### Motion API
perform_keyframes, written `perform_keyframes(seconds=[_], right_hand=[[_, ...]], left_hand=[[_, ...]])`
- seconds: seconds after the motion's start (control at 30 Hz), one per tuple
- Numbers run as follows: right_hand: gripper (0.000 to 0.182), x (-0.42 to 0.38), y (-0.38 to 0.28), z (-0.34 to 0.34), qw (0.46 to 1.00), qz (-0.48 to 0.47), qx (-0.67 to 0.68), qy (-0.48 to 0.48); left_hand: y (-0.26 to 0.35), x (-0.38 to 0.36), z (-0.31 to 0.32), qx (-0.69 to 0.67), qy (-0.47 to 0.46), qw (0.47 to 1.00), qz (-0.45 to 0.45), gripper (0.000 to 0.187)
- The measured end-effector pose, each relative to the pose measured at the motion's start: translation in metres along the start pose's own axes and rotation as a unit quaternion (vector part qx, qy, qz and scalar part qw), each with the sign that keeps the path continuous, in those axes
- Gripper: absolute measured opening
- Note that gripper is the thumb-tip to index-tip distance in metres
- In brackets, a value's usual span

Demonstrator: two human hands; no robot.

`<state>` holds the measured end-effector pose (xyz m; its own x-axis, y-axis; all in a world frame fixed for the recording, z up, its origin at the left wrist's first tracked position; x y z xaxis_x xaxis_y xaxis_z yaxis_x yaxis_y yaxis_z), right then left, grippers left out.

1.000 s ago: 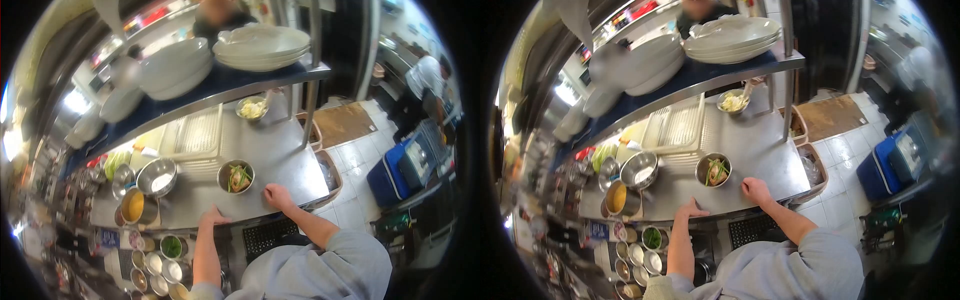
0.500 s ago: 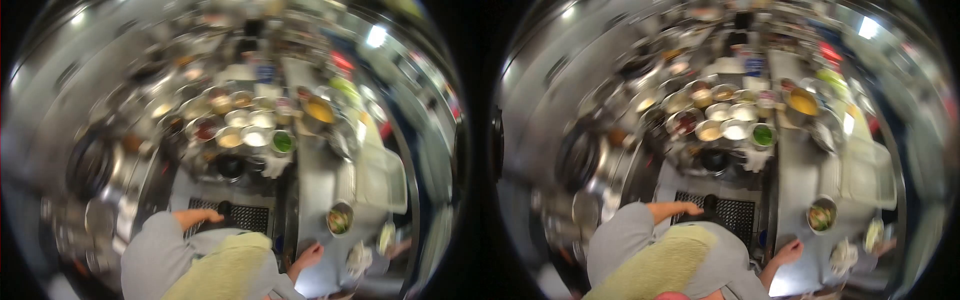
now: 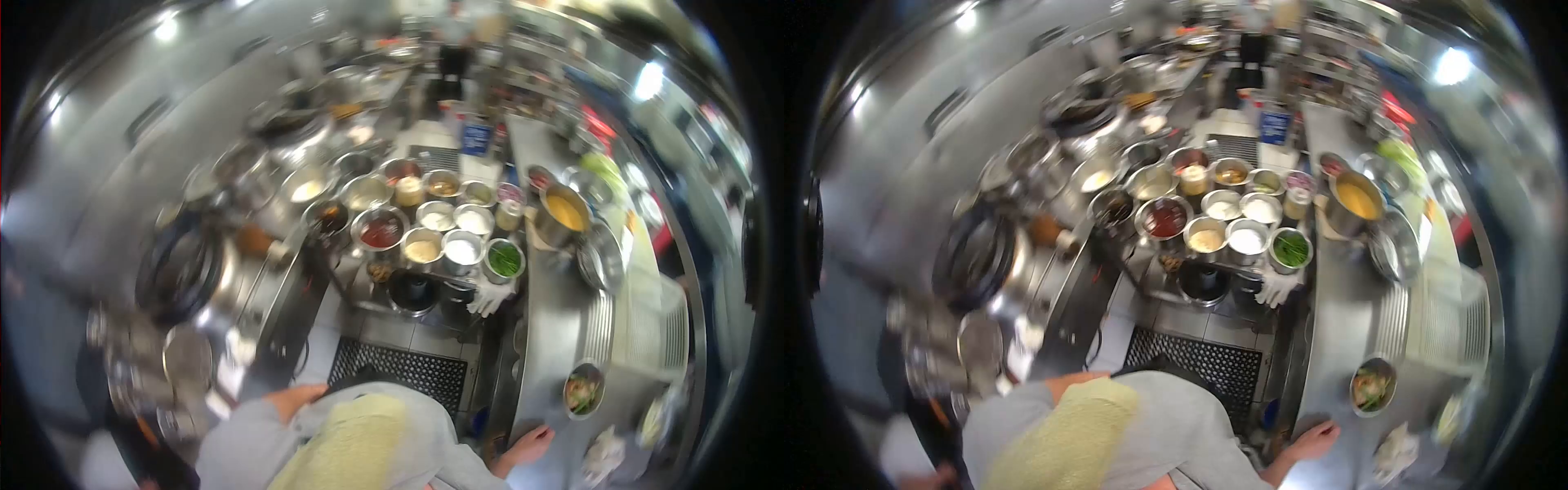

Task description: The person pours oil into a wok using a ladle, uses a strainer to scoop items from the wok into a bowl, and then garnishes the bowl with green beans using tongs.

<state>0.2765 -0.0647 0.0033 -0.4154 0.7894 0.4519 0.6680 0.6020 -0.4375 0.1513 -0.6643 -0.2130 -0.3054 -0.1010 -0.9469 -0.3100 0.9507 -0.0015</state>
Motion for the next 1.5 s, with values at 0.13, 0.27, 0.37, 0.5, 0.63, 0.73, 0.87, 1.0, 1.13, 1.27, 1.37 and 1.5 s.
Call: perform_keyframes(seconds=[0.13,0.27,0.37,0.5,0.63,0.73,0.87,1.0,1.13,1.27,1.37,1.5], right_hand=[[0.021,0.0,-0.003,0.004,0.995,-0.056,-0.005,0.083],[0.019,-0.005,-0.003,0.001,0.992,-0.007,0.049,0.112],[0.019,-0.023,-0.021,-0.023,0.966,0.089,0.16,0.181],[0.019,-0.091,-0.063,-0.029,0.973,0.099,0.163,0.133],[0.017,-0.176,-0.093,-0.019,0.993,0.05,0.106,-0.018],[0.019,-0.277,-0.046,0.034,0.968,0.102,0.032,-0.227],[0.025,-0.421,0.037,0.065,0.794,0.354,0.095,-0.485],[0.023,-0.375,0.025,0.076,0.792,0.346,0.083,-0.496],[0.021,-0.294,-0.006,0.106,0.829,0.226,0.09,-0.503],[0.019,-0.224,-0.029,0.116,0.845,0.141,0.112,-0.503],[0.018,-0.189,-0.041,0.123,0.861,0.133,0.155,-0.465],[0.017,-0.174,-0.067,0.143,0.823,0.193,0.315,-0.432]], left_hand=[[-0.002,0.052,-0.068,0.077,0.086,0.993,0.036,0.046],[0.031,0.062,-0.14,0.034,0.064,0.996,0.057,0.057],[0.034,0.082,-0.199,0.083,0.167,0.977,0.1,0.068],[0.017,0.11,-0.279,0.134,0.339,0.929,-0.07,0.085],[0.039,0.121,-0.312,0.132,0.366,0.921,-0.028,0.085],[0.049,0.134,-0.327,0.121,0.38,0.917,-0.021,0.086],[0.031,0.146,-0.325,0.069,0.371,0.926,-0.034,0.087],[0.011,0.189,-0.32,0.094,0.348,0.932,-0.044,0.086],[0.021,0.113,-0.334,-0.066,0.418,0.906,-0.007,0.072],[0.016,0.095,-0.338,-0.176,0.403,0.898,0.009,0.068],[0.014,0.081,-0.342,-0.224,0.346,0.911,-0.006,0.082],[0.014,0.108,-0.342,-0.218,0.361,0.906,-0.018,0.083]])
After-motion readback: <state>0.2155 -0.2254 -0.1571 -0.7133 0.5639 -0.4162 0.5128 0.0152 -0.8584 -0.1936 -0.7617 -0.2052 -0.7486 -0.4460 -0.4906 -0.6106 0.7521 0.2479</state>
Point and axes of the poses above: each hand's wrist, its own x-axis towards the middle knuckle, its own z-axis out of the palm, y = z × x, the point moved 5 cm from there along x, towards the middle knuckle, and after that the axes turned 14 degrees about -z, right-handed, at the moved point
